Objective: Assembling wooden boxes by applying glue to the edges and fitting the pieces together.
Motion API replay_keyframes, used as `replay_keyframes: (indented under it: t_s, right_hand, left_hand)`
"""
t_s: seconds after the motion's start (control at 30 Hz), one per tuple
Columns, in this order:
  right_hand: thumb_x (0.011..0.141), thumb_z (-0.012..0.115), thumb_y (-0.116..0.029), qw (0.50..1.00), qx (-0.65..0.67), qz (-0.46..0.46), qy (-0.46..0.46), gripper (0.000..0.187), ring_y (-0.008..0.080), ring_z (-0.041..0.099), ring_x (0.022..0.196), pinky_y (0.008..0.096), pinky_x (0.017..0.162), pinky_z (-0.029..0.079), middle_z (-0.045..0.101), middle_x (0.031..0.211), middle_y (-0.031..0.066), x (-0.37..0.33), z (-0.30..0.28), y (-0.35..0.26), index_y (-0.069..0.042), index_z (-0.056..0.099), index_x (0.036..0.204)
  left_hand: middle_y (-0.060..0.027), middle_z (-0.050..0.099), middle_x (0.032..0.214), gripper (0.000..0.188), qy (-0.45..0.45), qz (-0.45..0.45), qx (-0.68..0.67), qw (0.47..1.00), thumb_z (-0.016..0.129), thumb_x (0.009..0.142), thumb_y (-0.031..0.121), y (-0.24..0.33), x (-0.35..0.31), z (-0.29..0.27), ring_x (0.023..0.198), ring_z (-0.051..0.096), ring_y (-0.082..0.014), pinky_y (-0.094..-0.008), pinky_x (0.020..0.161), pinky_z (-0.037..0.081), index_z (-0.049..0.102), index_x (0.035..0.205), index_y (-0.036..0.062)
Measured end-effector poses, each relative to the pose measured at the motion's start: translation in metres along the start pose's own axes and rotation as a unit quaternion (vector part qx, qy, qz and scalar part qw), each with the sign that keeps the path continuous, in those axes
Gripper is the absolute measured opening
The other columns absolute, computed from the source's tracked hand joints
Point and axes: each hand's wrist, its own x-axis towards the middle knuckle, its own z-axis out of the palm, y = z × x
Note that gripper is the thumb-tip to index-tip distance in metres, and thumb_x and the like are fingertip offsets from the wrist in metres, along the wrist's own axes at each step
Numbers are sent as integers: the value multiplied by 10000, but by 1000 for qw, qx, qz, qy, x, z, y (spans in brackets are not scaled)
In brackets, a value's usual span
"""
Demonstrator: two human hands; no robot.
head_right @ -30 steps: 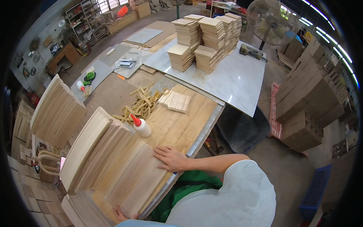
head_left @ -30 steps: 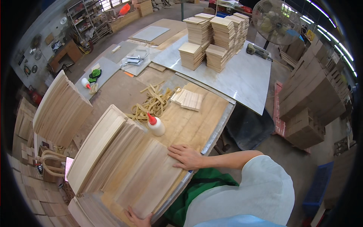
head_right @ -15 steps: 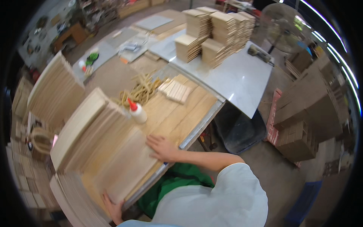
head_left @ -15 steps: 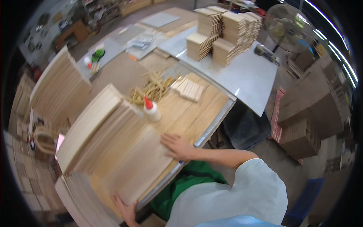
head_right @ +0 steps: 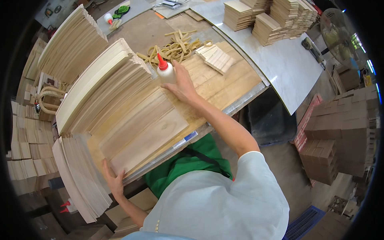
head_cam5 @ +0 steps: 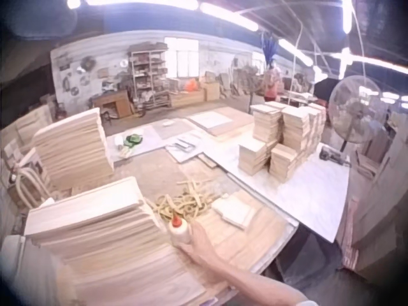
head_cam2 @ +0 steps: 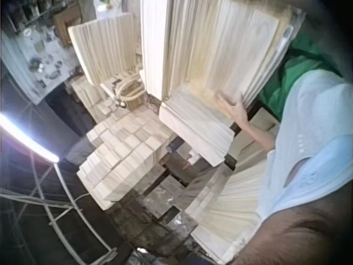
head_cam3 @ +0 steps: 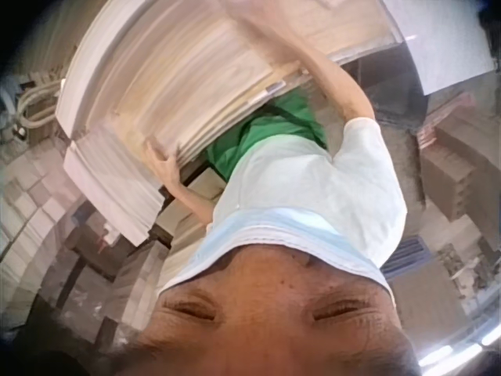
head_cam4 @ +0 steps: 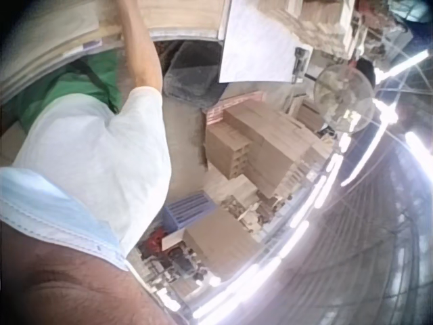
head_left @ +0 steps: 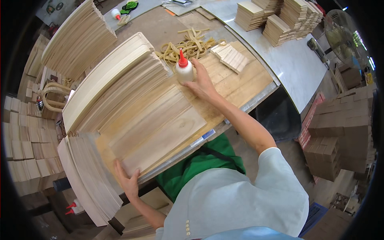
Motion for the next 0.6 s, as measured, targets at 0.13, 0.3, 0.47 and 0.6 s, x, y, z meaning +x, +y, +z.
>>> replay_keyframes:
  t_s: [0.13, 0.3, 0.47, 0.6]
  right_hand:
    - [664, 772, -160, 995, 83, 42, -35, 677, 323, 509, 1116, 404, 954, 407, 529, 1192, 176, 15, 14, -10, -36, 451, 1248]
    - [673, 746, -120, 990, 104, 91, -18, 535, 288, 570, 1000, 389, 881, 445, 583, 1067, 143, 9, -2, 2, -45, 517, 1151]
    - [685, 749, -103, 993, 84, 78, 25, 549, 256, 580, 990, 357, 873, 454, 585, 1072, 133, -5, -45, 22, -43, 503, 1171]
    - [694, 757, -107, 987, 123, 98, -18, 630, 230, 572, 1036, 342, 910, 443, 587, 1121, 125, -11, -43, 39, -44, 460, 1246]
  left_hand:
    - [-177, 288, 1473, 792, 19, 2, 79, 997, 721, 683, 102, 21, -6, -2, 1383, 233, -291, -387, 1120, 183, 380, 1396, 57]
    - [-174, 333, 1452, 735, 21, -21, 151, 988, 700, 711, 99, 32, -2, 0, 1369, 268, -295, -386, 1110, 202, 405, 1384, 67]
    - [-170, 371, 1430, 673, 6, 17, 154, 988, 697, 728, 100, 44, 8, 10, 1361, 283, -303, -391, 1102, 220, 449, 1353, 67]
    - [-175, 374, 1414, 632, -17, 62, 154, 986, 716, 734, 115, 67, 22, 33, 1349, 284, -319, -411, 1092, 237, 479, 1317, 64]
